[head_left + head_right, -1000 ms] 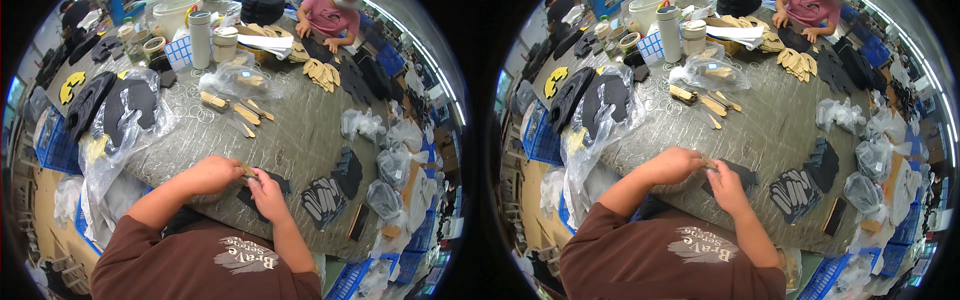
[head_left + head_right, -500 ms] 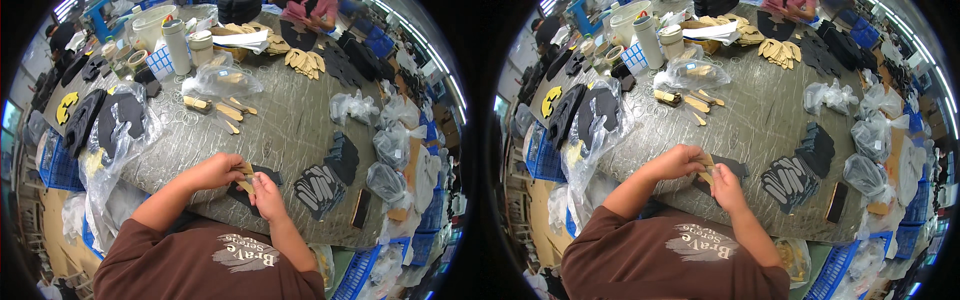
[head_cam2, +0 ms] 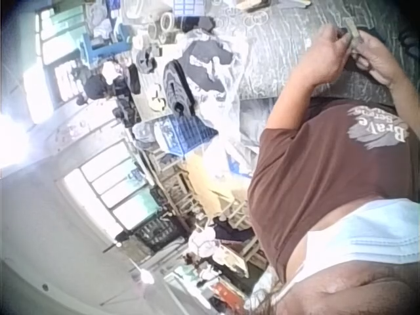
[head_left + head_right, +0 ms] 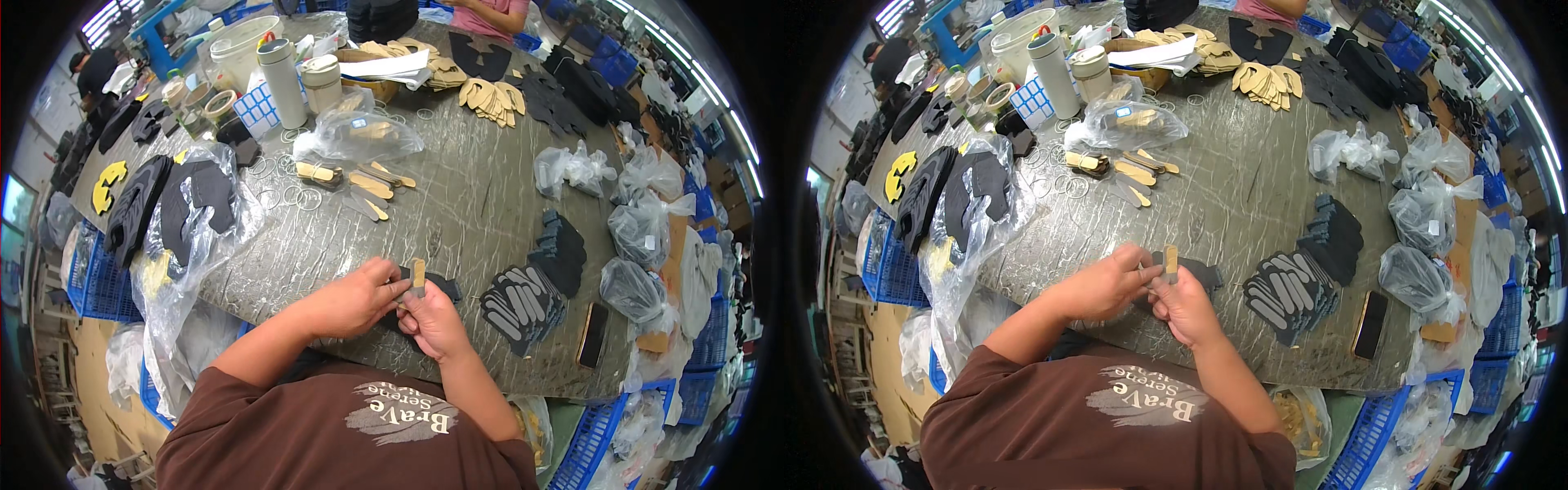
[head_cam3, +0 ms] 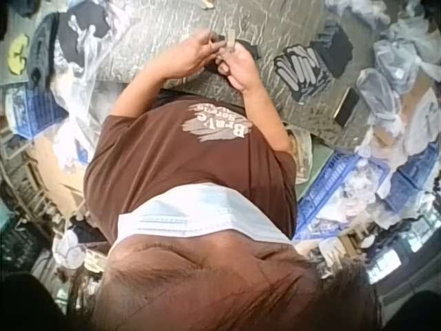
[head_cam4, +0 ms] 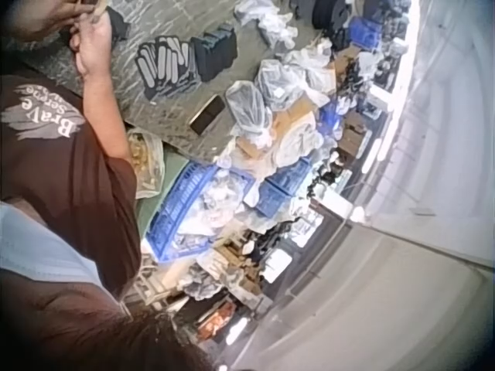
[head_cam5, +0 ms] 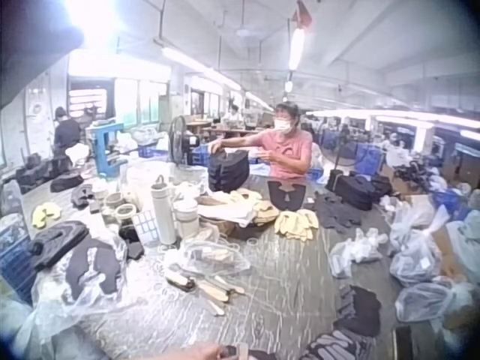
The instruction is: Applying small adhesive or reinforcement strips to black fabric shoe upper components.
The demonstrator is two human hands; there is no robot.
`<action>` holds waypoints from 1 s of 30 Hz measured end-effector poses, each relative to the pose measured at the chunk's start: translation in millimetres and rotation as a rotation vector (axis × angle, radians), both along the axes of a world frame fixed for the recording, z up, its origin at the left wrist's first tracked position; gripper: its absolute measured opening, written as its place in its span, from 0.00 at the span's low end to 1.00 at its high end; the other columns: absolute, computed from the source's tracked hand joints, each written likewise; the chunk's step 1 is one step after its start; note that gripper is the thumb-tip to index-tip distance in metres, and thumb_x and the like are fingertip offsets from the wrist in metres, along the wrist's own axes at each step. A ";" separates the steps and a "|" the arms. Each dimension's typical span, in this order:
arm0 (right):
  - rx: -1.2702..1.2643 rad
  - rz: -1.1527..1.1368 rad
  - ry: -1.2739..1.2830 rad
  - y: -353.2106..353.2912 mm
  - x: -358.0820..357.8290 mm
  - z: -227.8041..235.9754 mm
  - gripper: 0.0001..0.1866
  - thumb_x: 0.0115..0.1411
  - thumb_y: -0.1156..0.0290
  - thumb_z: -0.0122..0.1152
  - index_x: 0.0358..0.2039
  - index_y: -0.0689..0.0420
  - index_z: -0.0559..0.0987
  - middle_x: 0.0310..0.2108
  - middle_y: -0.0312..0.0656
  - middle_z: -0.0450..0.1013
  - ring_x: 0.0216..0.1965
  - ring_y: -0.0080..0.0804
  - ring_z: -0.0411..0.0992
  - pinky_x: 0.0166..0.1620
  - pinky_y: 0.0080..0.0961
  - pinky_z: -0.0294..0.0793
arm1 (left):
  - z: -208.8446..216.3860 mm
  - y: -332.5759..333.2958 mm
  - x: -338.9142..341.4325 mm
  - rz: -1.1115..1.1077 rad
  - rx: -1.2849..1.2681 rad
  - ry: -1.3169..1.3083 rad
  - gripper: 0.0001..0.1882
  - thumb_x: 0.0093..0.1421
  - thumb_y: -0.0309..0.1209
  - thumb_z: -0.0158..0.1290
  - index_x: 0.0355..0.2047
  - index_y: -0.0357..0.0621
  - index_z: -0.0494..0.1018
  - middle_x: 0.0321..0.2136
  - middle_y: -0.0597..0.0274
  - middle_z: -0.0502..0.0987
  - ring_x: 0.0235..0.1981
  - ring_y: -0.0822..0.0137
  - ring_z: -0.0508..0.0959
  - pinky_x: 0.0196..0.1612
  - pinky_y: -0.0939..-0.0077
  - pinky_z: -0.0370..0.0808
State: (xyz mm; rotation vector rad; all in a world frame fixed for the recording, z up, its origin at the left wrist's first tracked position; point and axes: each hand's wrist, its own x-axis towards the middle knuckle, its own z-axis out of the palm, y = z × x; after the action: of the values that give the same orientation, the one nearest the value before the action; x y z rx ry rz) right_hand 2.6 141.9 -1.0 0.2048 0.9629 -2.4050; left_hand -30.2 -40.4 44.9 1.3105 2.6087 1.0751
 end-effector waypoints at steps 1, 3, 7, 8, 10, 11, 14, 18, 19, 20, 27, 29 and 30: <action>0.045 0.020 0.043 0.1 -0.1 -1.4 0.10 0.63 0.73 0.52 0.44 0.57 0.66 0.26 0.39 0.68 0.18 0.17 0.59 0.22 0.14 0.57 | -1.5 -0.1 0.6 -0.001 0.000 -0.001 0.17 0.55 0.27 0.54 0.45 0.33 0.72 0.37 0.50 0.69 0.38 0.50 0.71 0.42 0.65 0.70; 0.045 0.004 0.056 -2.4 0.6 -0.2 0.10 0.63 0.73 0.52 0.44 0.57 0.66 0.26 0.39 0.68 0.18 0.18 0.59 0.22 0.15 0.57 | -8.5 -2.1 1.4 -0.020 0.050 0.009 0.24 0.53 0.29 0.56 0.50 0.33 0.68 0.41 0.49 0.68 0.42 0.51 0.70 0.46 0.65 0.69; 0.058 -0.243 0.063 -16.2 4.7 5.0 0.08 0.63 0.74 0.51 0.43 0.57 0.67 0.26 0.38 0.69 0.18 0.18 0.59 0.22 0.14 0.58 | -29.0 0.5 6.8 0.314 0.476 -0.059 0.32 0.55 0.32 0.57 0.58 0.36 0.58 0.47 0.48 0.68 0.48 0.54 0.70 0.50 0.66 0.68; 0.095 -0.306 0.068 -22.3 3.0 3.3 0.08 0.64 0.75 0.49 0.43 0.58 0.68 0.26 0.37 0.68 0.18 0.18 0.61 0.23 0.15 0.60 | -33.1 8.9 5.9 0.391 0.827 -0.535 0.36 0.54 0.36 0.57 0.59 0.37 0.54 0.51 0.46 0.65 0.52 0.54 0.67 0.53 0.63 0.67; 0.226 -0.230 0.125 -33.8 4.4 4.1 0.09 0.64 0.74 0.48 0.44 0.58 0.67 0.26 0.36 0.68 0.19 0.18 0.61 0.23 0.16 0.61 | -44.6 20.8 11.7 0.300 1.287 -1.117 0.35 0.60 0.41 0.52 0.61 0.38 0.51 0.53 0.41 0.65 0.54 0.52 0.68 0.54 0.58 0.67; 0.358 -0.161 0.182 -36.8 3.8 4.1 0.09 0.65 0.74 0.47 0.45 0.58 0.67 0.27 0.36 0.68 0.19 0.19 0.61 0.24 0.17 0.62 | -40.8 23.5 9.7 0.301 1.285 -1.115 0.35 0.60 0.41 0.52 0.61 0.38 0.51 0.53 0.41 0.65 0.54 0.52 0.68 0.54 0.58 0.67; 0.378 -0.039 0.226 -31.7 7.2 -1.4 0.10 0.66 0.73 0.45 0.46 0.59 0.67 0.28 0.36 0.68 0.20 0.19 0.62 0.25 0.16 0.62 | -24.4 24.7 -2.3 0.379 1.173 -1.224 0.20 0.67 0.33 0.41 0.56 0.37 0.57 0.39 0.48 0.75 0.42 0.58 0.76 0.44 0.64 0.76; 0.398 0.054 0.209 -25.6 9.3 -4.8 0.09 0.67 0.71 0.42 0.44 0.60 0.69 0.29 0.37 0.70 0.22 0.21 0.65 0.26 0.16 0.64 | -30.6 22.1 -5.6 0.326 1.106 -1.217 0.17 0.66 0.32 0.43 0.52 0.36 0.62 0.38 0.48 0.76 0.39 0.58 0.78 0.42 0.64 0.77; 0.465 0.117 0.189 -23.0 9.4 -6.4 0.10 0.67 0.70 0.42 0.43 0.60 0.70 0.30 0.38 0.71 0.22 0.22 0.67 0.26 0.17 0.65 | -31.7 24.6 -4.0 0.310 1.087 -1.204 0.15 0.66 0.32 0.43 0.50 0.36 0.63 0.37 0.48 0.76 0.38 0.59 0.78 0.41 0.65 0.78; 0.464 0.112 0.186 -20.7 9.8 -5.0 0.10 0.67 0.70 0.42 0.43 0.60 0.70 0.30 0.38 0.71 0.22 0.22 0.67 0.26 0.17 0.65 | -32.5 26.8 -3.1 0.294 1.069 -1.191 0.14 0.66 0.31 0.43 0.48 0.36 0.64 0.36 0.48 0.76 0.37 0.59 0.79 0.39 0.65 0.78; 0.292 -0.005 0.051 -16.1 9.5 16.3 0.10 0.67 0.70 0.42 0.38 0.63 0.69 0.30 0.44 0.74 0.25 0.26 0.74 0.28 0.19 0.72 | -25.0 32.0 -5.9 0.591 1.131 -1.251 0.10 0.65 0.30 0.43 0.43 0.37 0.65 0.33 0.51 0.76 0.35 0.60 0.79 0.37 0.66 0.79; 0.366 -0.022 0.067 -14.3 9.8 14.7 0.10 0.67 0.69 0.41 0.38 0.63 0.69 0.31 0.44 0.74 0.24 0.26 0.74 0.27 0.19 0.72 | -32.6 32.2 -8.8 0.683 1.173 -1.189 0.10 0.65 0.30 0.44 0.43 0.37 0.65 0.31 0.54 0.75 0.32 0.63 0.78 0.34 0.68 0.78; 0.383 -0.033 0.047 -12.8 10.1 14.2 0.10 0.67 0.69 0.41 0.37 0.62 0.69 0.30 0.44 0.74 0.22 0.25 0.73 0.25 0.18 0.71 | -34.8 32.0 -10.5 0.773 1.215 -1.125 0.11 0.64 0.30 0.45 0.44 0.38 0.66 0.29 0.57 0.75 0.28 0.66 0.77 0.31 0.70 0.77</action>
State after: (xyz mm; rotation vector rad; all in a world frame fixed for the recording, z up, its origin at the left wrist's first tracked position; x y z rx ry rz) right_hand 12.8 129.0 13.2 0.3051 1.4475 -2.2426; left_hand -40.7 -8.4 10.1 -0.5496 1.3869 2.5803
